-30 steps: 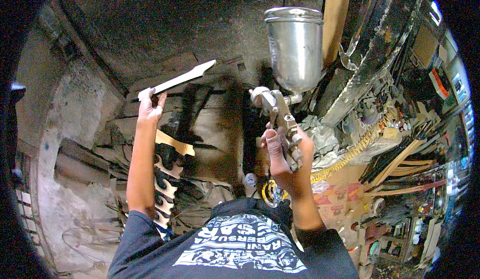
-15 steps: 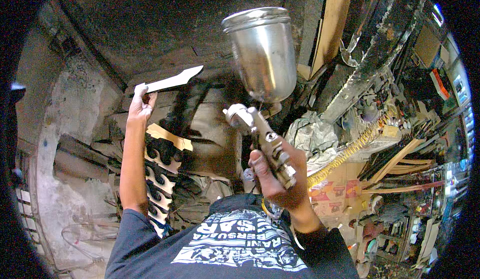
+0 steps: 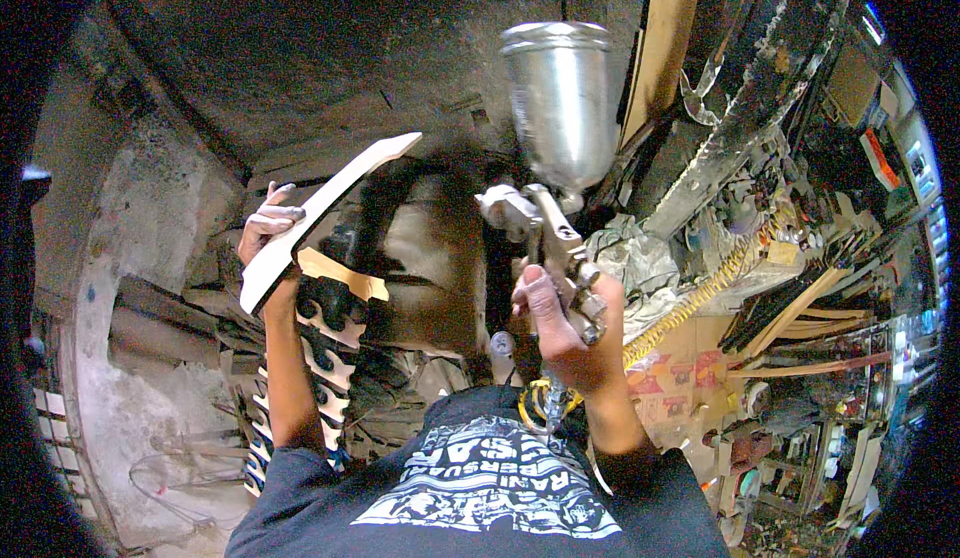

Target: The person uses a spray gun to apply black paint to multiple light-colored wooden pieces with cutout shapes. They hold each piece in the left hand, spray both sides, and place the painted pieces on a nearby rack. The process repeats for several pieces throughout the clip.

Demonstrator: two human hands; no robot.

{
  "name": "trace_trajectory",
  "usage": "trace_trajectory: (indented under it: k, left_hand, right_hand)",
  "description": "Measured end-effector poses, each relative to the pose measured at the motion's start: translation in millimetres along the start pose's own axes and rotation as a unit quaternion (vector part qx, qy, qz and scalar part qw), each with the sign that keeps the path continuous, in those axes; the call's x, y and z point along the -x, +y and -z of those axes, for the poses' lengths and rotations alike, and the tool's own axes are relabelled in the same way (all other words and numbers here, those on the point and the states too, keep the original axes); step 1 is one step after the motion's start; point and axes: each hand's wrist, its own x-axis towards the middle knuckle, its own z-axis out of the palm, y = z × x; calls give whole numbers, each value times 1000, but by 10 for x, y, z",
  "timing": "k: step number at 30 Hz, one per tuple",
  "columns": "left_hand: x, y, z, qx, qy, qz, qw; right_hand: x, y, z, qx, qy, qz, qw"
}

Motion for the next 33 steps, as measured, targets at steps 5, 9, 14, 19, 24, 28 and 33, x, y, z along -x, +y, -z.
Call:
trace_trajectory:
  k: [5,9,14,19,24,28,33]
  left_hand:
    - [-99,-18,-73,-1,-19,-27,999]
    - [-79,-7,-18,12,-12,-16,1000]
    - [-39,152,182,52,-12,-12,998]
    - [109,379,581,157,67,22,985]
    - [1151,804,1121,328,466,162,806]
    - [2986,1593,1146,228,728,285,581]
    - [5538,3152,346,42,904,232,357]
  right_hand:
    - [168,-281,-123,10,-77,-31,996]
    - [218,-408,-158,-7,-74,-53,996]
    - [-106,-256,-171,62,-26,-13,998]
    - [-290,-5,-72,13,-27,19,999]
    - [-170,297,61,-104,-172,-67,977]
    - [-66,521,193,-81,-249,-134,956]
    - [179,890,-62,-41,-341,-190,920]
